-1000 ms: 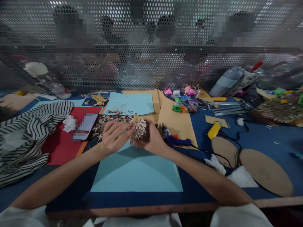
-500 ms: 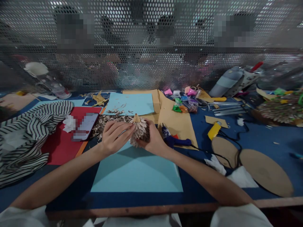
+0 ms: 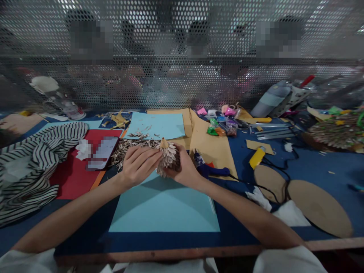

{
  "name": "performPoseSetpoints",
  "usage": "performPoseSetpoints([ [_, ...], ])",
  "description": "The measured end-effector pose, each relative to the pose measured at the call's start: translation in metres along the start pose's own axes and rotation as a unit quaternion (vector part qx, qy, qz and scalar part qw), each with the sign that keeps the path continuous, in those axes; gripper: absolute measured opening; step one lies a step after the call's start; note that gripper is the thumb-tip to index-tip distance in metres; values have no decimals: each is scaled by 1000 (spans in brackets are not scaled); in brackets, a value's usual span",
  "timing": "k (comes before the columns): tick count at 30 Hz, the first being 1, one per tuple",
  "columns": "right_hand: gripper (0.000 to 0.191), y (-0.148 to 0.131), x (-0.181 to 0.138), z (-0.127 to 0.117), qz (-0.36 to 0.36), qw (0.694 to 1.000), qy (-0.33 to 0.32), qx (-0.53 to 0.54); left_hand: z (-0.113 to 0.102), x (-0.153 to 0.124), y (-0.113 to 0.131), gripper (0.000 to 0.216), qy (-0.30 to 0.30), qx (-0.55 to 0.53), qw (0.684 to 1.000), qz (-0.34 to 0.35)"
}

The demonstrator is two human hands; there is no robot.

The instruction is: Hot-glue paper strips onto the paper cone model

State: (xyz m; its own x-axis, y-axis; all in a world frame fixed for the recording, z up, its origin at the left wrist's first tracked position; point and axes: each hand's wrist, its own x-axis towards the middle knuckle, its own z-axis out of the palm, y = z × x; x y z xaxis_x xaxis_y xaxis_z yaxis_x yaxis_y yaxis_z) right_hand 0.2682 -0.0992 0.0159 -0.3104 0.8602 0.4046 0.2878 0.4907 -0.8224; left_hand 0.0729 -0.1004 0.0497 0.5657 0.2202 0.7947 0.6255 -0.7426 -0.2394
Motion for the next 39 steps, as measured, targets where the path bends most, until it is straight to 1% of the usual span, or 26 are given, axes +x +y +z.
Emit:
performPoseSetpoints([
  [8,83,-1,0,0,7,1000,0,18,1,1,0,34,8,-12,1000,-10],
  [10,83,-1,0,0,10,1000,2,24,4,1,1,34,17,-33,999,-30],
  [12,79,1,1,0,14,1000,7,25,6,1,1,40,19,-73,994,-84],
  [14,76,3,1,-1,16,999,10,28,7,3,1,52,-10,-126,980,-157],
  [16,76,5,1,-2,19,999,4,40,7,6,1,66,-70,-185,955,-222],
  [18,79,7,2,-2,18,998,-4,59,7,9,0,75,-134,-241,925,-262],
  [19,80,7,2,-3,15,998,-8,68,7,10,-1,78,-157,-266,912,-272],
  [21,80,7,3,-3,7,997,-16,80,8,10,-2,81,-183,-309,890,-281],
  [23,81,6,3,-4,1,996,-21,85,9,9,-3,82,-194,-344,874,-282],
  [25,81,5,3,-5,3,996,-23,87,11,7,-4,80,-195,-360,866,-287],
  [30,77,3,3,-6,12,995,-24,94,15,4,-4,75,-164,-344,874,-301],
  [34,75,3,4,-8,-6,996,-28,89,15,3,-3,74,-159,-303,883,-321],
  [39,71,6,5,-7,-10,996,-23,83,17,0,-2,71,-154,-264,892,-334],
])
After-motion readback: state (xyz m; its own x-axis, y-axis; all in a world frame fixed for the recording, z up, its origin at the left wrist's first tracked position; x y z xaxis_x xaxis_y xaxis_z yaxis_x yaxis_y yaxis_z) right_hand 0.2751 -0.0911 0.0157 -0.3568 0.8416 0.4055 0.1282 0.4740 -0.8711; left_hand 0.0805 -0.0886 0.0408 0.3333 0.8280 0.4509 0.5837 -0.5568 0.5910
